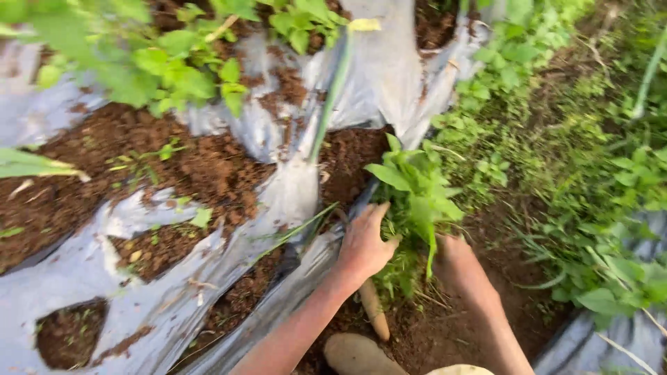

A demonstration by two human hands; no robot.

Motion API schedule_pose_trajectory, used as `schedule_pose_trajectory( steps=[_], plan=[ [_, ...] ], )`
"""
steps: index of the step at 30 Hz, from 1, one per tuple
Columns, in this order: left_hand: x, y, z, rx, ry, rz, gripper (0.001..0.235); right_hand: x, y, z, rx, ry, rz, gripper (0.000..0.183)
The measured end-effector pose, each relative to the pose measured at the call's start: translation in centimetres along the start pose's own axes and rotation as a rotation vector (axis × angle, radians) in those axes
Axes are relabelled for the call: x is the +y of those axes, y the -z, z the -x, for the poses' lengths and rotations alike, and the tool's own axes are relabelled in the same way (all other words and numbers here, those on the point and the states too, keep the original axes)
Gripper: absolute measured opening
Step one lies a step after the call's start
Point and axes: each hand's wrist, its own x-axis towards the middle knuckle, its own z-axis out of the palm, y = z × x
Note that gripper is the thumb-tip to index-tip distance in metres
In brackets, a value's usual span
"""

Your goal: Weeding and clearing soil between plastic-covered crop rows using hands and a hand hoe.

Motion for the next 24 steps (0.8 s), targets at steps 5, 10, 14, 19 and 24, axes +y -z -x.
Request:
schedule_pose_trajectory(
  steps=[5, 10, 14, 19, 24],
  plan=[
    [-3.6, 4.9, 3.0, 0.328, -0.282, -0.429, 0.050, -6.6, 4.7, 2.2, 0.203, -0.011, 0.130, 0.028],
    [-7.4, 6.9, 5.8, 0.424, -0.232, -0.876, 0.057, -10.0, 2.8, 2.1, 0.457, 0.406, -0.180, 0.025],
    [-8.7, 5.8, 6.1, 0.425, -0.215, -0.804, 0.059, -11.9, 0.7, 1.8, 0.484, 0.525, -0.263, 0.027],
    [-6.5, 6.5, 6.2, 0.326, -0.076, -0.592, 0.059, -15.2, 0.3, -1.9, 0.554, 0.635, 0.000, 0.020],
    [-7.6, 7.7, 7.4, 0.075, -0.056, -0.711, 0.068, -17.6, -0.2, -2.8, 0.238, 0.658, 0.048, 0.033]
  ],
)
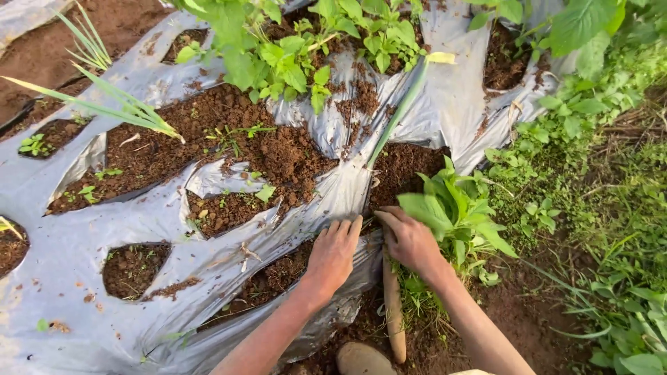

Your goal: Weeding and clearing soil between plastic-covered crop rows using hands and a hand hoe.

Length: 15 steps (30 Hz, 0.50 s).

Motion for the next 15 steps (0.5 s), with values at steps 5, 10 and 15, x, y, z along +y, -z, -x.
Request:
schedule_pose_trajectory(
  steps=[5, 10, 15],
  plan=[
    [-1.6, -0.5, 1.1, -0.028, -0.004, -0.029, 0.077, -0.7, -0.7, -0.3, -0.013, 0.091, -0.039, 0.038],
    [-3.9, -4.3, 0.3, 0.040, -0.029, 0.001, 0.025, -0.1, -1.8, -1.0, -0.039, 0.039, -0.116, 0.042],
    [-3.7, 0.2, -0.4, 0.144, 0.161, 0.506, 0.012, -0.4, -2.5, -1.2, -0.003, 0.175, -0.264, 0.040]
  ],
)
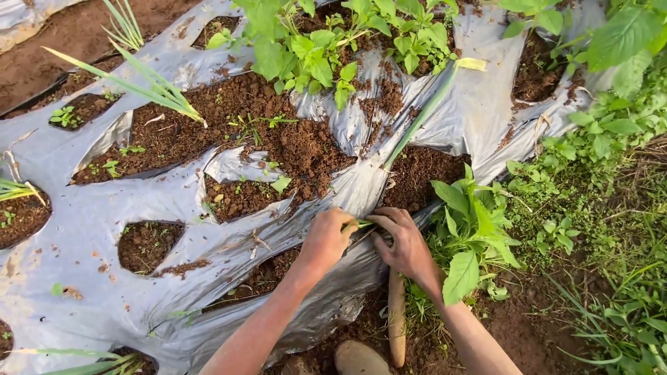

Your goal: Weeding and clearing soil between plastic-covered crop rows using hands and a hand hoe.

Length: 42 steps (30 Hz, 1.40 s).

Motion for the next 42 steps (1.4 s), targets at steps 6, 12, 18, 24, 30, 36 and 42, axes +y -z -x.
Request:
schedule_pose_trajectory(
  steps=[6, 12, 18, 24, 30, 36, 42],
  plan=[
    [4.9, 1.0, -0.6, 0.138, 0.035, 0.402, 0.011, -0.6, 1.1, 1.0, 0.044, 0.024, -0.316, 0.025],
    [10.2, 3.5, 0.8, 0.138, -0.215, 0.519, 0.028, -3.1, 7.2, 5.6, 0.201, -0.180, -0.356, 0.025],
    [5.8, 6.8, 4.3, -0.033, -0.188, 0.132, 0.038, -3.8, 14.0, 9.4, -0.062, -0.587, 0.092, 0.043],
    [-4.9, 9.5, 5.4, 0.211, -0.108, -0.141, 0.033, -8.9, 14.2, 1.7, -0.101, -0.354, 0.198, 0.044],
    [-7.9, 12.5, 4.2, 0.503, -0.089, -0.261, 0.038, -15.9, 5.8, -10.8, -0.435, 0.053, 0.186, 0.025],
    [-11.1, 11.2, 1.1, 0.625, -0.158, -0.321, 0.033, -15.9, -3.0, -19.0, -0.279, 0.305, 0.281, 0.030],
    [-12.4, 10.1, 0.2, 0.669, -0.184, -0.218, 0.010, -10.1, -9.2, -22.0, -0.223, 0.378, 0.309, 0.024]
  ],
)
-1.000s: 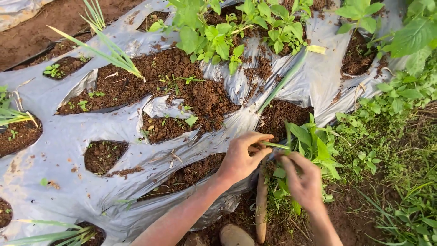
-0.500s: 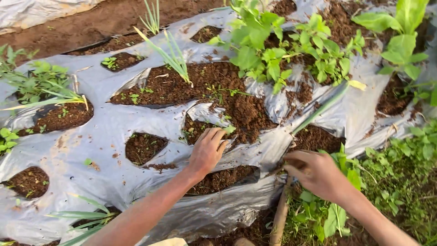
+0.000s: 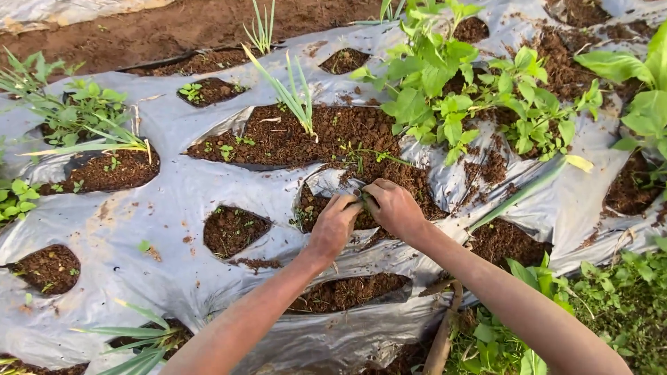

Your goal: Weeding and clearing soil between plastic-covered crop rows using hands and a hand hoe.

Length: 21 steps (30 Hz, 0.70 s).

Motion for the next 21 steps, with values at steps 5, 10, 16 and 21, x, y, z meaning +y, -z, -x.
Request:
schedule_pose_trajectory(
  steps=[5, 10, 16, 21],
  plan=[
    [1.5, 2.0, -0.3, -0.004, 0.254, 0.299, 0.010, -1.4, 2.4, 0.3, 0.101, 0.023, -0.132, 0.015],
    [0.7, 3.2, -0.6, 0.074, 0.526, 0.476, 0.003, -5.6, 9.4, 0.4, 0.122, -0.147, -0.418, 0.016],
    [2.4, 8.3, -1.7, 0.128, 0.600, 0.502, 0.007, -6.1, 11.9, 1.8, 0.030, -0.051, -0.426, 0.017],
    [3.6, 8.8, 2.0, -0.002, 0.767, 0.684, 0.014, -4.6, 6.8, 3.1, -0.066, -0.024, -0.228, 0.016]
  ],
)
